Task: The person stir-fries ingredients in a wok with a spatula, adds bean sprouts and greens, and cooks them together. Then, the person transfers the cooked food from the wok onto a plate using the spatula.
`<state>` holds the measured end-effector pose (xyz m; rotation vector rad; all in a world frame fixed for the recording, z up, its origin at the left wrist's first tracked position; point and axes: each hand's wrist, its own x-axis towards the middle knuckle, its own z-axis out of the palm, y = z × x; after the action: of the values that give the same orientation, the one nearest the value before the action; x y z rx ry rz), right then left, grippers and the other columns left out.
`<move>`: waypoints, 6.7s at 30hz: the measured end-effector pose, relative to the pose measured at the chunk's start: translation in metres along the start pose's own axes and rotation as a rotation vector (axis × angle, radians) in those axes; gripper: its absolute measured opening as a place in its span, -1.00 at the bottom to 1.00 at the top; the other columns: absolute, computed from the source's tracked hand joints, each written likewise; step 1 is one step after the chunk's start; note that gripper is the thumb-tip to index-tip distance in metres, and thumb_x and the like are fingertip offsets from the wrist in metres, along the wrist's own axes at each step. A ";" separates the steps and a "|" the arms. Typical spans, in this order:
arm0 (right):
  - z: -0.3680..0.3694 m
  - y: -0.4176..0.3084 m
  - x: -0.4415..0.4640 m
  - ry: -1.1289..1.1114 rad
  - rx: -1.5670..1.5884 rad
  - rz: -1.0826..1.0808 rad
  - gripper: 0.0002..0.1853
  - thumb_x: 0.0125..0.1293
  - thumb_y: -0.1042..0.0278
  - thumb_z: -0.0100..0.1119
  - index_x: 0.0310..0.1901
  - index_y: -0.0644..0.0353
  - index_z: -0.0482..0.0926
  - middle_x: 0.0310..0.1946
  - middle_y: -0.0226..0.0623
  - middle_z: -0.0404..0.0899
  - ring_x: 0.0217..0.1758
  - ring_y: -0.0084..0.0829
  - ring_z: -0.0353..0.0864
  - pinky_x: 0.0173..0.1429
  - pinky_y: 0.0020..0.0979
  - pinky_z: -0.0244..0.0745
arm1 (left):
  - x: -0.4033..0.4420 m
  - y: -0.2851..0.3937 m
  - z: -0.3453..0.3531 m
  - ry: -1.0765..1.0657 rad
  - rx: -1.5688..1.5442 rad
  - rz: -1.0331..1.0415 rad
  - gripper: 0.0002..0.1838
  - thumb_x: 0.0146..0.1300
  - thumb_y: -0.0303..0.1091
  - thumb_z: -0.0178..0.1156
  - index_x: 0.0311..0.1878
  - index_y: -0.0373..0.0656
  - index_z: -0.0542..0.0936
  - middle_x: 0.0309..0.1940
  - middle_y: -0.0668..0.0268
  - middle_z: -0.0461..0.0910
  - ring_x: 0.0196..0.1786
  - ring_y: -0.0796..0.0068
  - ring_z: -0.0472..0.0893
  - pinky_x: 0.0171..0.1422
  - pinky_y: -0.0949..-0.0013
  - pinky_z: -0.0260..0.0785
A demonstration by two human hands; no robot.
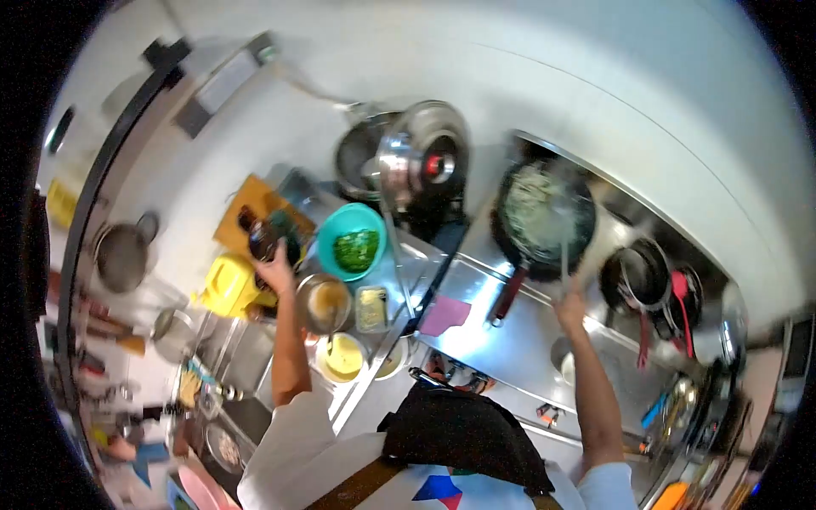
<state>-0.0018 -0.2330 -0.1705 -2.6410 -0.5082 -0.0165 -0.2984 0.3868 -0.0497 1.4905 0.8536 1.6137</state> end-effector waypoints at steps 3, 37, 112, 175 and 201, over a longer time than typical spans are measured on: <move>0.031 0.012 -0.005 -0.048 -0.059 0.086 -0.21 0.17 0.39 0.28 0.45 0.30 0.22 -0.07 0.18 0.67 0.04 0.21 0.63 0.20 -0.01 0.50 | -0.009 -0.058 -0.007 0.025 0.128 -0.002 -0.14 0.08 -0.42 0.55 0.40 -0.36 0.30 0.26 0.07 0.52 0.19 0.31 0.55 0.38 0.25 0.32; -0.176 -0.114 0.079 -0.601 0.499 0.248 -0.88 0.27 0.49 0.02 -0.25 0.27 0.57 -0.72 -0.37 0.39 -0.75 -0.49 0.39 -0.66 -0.41 0.26 | -0.400 0.020 0.167 -1.251 -0.160 -0.635 -0.62 0.43 -0.26 0.22 0.16 -0.30 0.48 -0.07 0.18 0.61 -0.04 0.48 0.59 0.05 0.41 0.46; -0.277 -0.140 -0.047 -0.565 0.585 0.377 -0.67 0.39 0.40 0.11 0.10 0.41 0.55 -0.66 -0.32 0.42 -0.72 -0.57 0.41 -0.72 -0.44 0.27 | -0.376 0.151 0.208 -1.580 -0.091 -0.957 -0.85 0.18 -0.39 0.19 -0.45 -0.21 0.46 -0.70 0.30 0.49 -0.72 0.46 0.47 -0.65 0.33 0.28; -0.296 -0.086 0.128 -1.070 0.197 0.069 -0.72 0.38 0.42 0.11 0.02 0.40 0.62 -0.67 -0.45 0.40 -0.74 -0.62 0.32 -0.73 -0.48 0.18 | -0.386 0.028 0.212 -1.549 0.221 -0.680 -0.71 0.14 -0.47 0.22 -0.05 -0.24 0.50 -0.60 0.23 0.54 -0.70 0.42 0.51 -0.62 0.29 0.33; -0.256 -0.103 0.109 -0.845 0.348 0.312 -0.86 0.39 0.43 0.12 -0.26 0.34 0.58 -0.62 -0.42 0.48 -0.71 -0.63 0.35 -0.67 -0.51 0.23 | -0.393 0.043 0.218 -1.520 0.299 -0.636 -0.71 0.12 -0.45 0.22 -0.07 -0.26 0.50 -0.57 0.18 0.57 -0.64 0.32 0.59 -0.54 0.23 0.44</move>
<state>0.0819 -0.2198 0.1138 -2.2473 -0.2983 1.1983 -0.0753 0.0171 -0.1817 1.8070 0.5020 -0.2866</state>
